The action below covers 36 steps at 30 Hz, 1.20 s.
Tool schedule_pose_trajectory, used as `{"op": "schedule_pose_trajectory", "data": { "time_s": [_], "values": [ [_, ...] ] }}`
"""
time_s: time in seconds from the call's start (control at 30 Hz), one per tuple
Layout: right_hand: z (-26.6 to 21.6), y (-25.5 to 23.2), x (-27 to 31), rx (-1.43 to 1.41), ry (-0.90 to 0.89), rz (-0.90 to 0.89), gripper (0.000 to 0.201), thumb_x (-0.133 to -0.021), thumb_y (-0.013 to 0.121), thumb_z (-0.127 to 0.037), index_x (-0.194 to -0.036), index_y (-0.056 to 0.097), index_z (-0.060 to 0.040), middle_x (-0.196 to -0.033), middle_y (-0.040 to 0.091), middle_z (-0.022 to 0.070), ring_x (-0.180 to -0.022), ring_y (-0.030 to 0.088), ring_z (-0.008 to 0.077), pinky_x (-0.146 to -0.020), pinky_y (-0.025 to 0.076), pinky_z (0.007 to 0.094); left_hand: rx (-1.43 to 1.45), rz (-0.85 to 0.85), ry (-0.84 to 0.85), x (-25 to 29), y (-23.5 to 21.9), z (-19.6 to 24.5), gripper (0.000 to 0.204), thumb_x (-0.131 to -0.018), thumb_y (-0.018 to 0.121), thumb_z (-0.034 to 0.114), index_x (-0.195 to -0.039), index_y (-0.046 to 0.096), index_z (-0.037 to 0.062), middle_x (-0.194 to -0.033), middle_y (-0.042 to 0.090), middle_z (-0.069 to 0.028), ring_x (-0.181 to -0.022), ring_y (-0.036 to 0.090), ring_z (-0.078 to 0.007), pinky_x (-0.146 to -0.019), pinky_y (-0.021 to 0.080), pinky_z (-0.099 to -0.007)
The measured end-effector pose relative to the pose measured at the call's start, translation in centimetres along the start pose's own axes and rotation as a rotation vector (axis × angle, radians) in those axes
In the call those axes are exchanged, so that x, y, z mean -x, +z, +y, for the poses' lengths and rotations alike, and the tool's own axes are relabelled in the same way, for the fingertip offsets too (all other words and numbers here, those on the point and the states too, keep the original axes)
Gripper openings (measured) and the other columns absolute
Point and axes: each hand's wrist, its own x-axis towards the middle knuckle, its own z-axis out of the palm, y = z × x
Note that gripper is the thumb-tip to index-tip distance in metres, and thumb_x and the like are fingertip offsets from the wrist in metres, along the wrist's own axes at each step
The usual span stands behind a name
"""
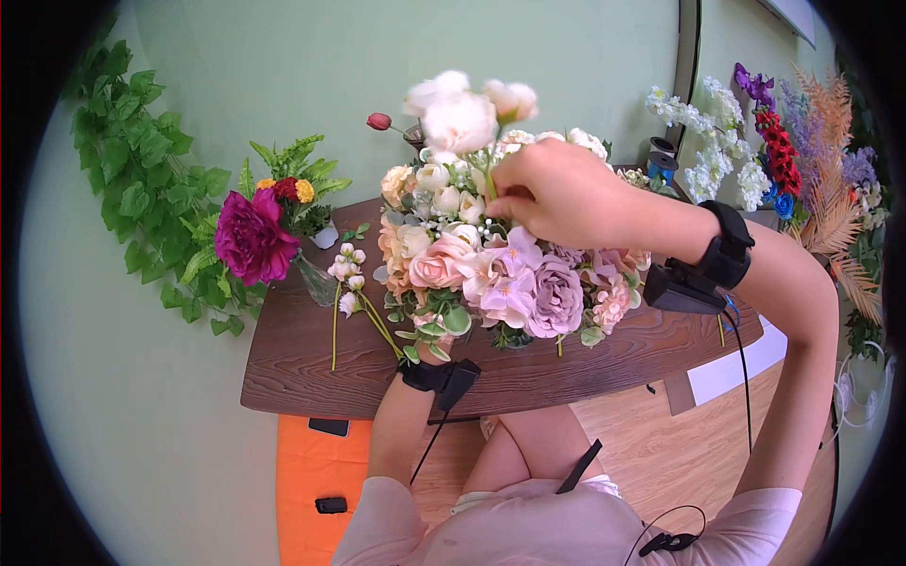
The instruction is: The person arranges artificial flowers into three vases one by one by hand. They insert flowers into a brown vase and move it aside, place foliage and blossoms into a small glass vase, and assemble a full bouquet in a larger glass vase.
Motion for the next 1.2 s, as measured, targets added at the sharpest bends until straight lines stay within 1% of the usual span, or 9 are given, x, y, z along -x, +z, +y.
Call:
{"op": "schedule_pose_trajectory", "data": {
  "time_s": [0.33,0.4,0.53,0.63,0.7,0.73,0.97,1.03,1.2],
  "values": [
    [0.9,-0.5,-0.3,-0.317,-0.021,0.117,0.019,-0.076,0.063,-0.020,-0.075,0.065,-0.0017,-0.067,0.062,0.0129,-0.061,0.060,0.0248,-0.062,0.047,0.0349,0.025,-0.051,-0.026,-0.8,-0.4,0.1,0.025,-0.077,0.060,0.013,-0.101,0.060,0.0043,-0.093,0.064,-0.0108,-0.087,0.061,-0.0241,-0.076,0.047,-0.0314],
    [0.5,-0.6,0.0,-0.221,0.026,-0.040,0.016,-0.076,0.063,-0.016,-0.075,0.065,-0.0002,-0.067,0.062,0.0135,-0.059,0.059,0.0255,-0.062,0.047,0.0356,0.031,-0.062,-0.030,-0.9,-0.4,0.3,0.025,-0.077,0.060,0.013,-0.101,0.060,0.0042,-0.093,0.064,-0.0108,-0.087,0.061,-0.0241,-0.076,0.047,-0.0314],
    [0.9,-0.4,0.3,-0.113,-0.068,-0.080,0.014,-0.078,0.062,-0.012,-0.078,0.064,0.0011,-0.074,0.060,0.0120,-0.066,0.056,0.0211,-0.061,0.045,0.0305,0.036,-0.081,-0.039,-0.9,-0.5,0.4,0.025,-0.077,0.060,0.013,-0.101,0.060,0.0041,-0.093,0.064,-0.0108,-0.087,0.061,-0.0240,-0.076,0.047,-0.0315],
    [0.9,-1.6,0.9,-0.062,-0.103,0.010,0.018,-0.076,0.062,-0.012,-0.090,0.060,-0.0008,-0.089,0.059,0.0112,-0.074,0.056,0.0220,-0.065,0.046,0.0314,0.042,-0.088,-0.047,-1.4,-0.7,0.6,0.025,-0.077,0.060,0.012,-0.101,0.060,0.0041,-0.093,0.064,-0.0108,-0.087,0.061,-0.0240,-0.076,0.047,-0.0315],
    [1.0,-1.8,1.2,-0.201,-0.132,0.240,0.030,-0.075,0.063,-0.013,-0.102,0.054,-0.0035,-0.097,0.055,0.0107,-0.078,0.054,0.0220,-0.067,0.046,0.0320,0.048,-0.093,-0.051,-1.7,-0.8,0.6,0.025,-0.078,0.059,0.012,-0.101,0.060,0.0041,-0.093,0.064,-0.0108,-0.087,0.061,-0.0240,-0.076,0.047,-0.0316],
    [1.0,-2.1,1.3,-0.198,-0.154,0.276,0.039,-0.075,0.061,-0.010,-0.113,0.050,-0.0058,-0.095,0.055,0.0105,-0.077,0.054,0.0213,-0.068,0.046,0.0314,0.052,-0.097,-0.052,-1.5,-0.7,0.6,0.025,-0.078,0.059,0.012,-0.101,0.060,0.0040,-0.093,0.064,-0.0108,-0.088,0.061,-0.0240,-0.076,0.047,-0.0316],
    [0.0,-2.5,0.6,-0.082,-0.361,0.297,0.031,-0.078,0.057,-0.003,-0.108,0.057,-0.0065,-0.097,0.055,0.0117,-0.078,0.055,0.0237,-0.067,0.047,0.0320,0.069,-0.140,-0.071,-1.7,-1.0,0.7,0.025,-0.078,0.059,0.012,-0.101,0.060,0.0039,-0.093,0.064,-0.0108,-0.088,0.061,-0.0239,-0.076,0.047,-0.0317],
    [0.0,-2.1,0.5,-0.111,-0.393,0.241,0.020,-0.077,0.057,0.000,-0.095,0.062,-0.0041,-0.094,0.057,0.0119,-0.079,0.057,0.0264,-0.067,0.047,0.0335,0.072,-0.148,-0.079,-1.5,-1.1,0.8,0.025,-0.078,0.059,0.012,-0.101,0.060,0.0039,-0.093,0.064,-0.0108,-0.088,0.061,-0.0238,-0.077,0.047,-0.0318],
    [0.1,-1.0,1.1,-0.115,-0.440,0.182,0.012,-0.074,0.060,0.000,-0.085,0.064,-0.0025,-0.090,0.058,0.0100,-0.078,0.058,0.0271,-0.067,0.047,0.0341,0.085,-0.168,-0.094,-1.6,-1.2,0.9,0.024,-0.078,0.059,0.012,-0.101,0.060,0.0038,-0.093,0.064,-0.0109,-0.088,0.060,-0.0238,-0.077,0.047,-0.0319]
  ]
}}
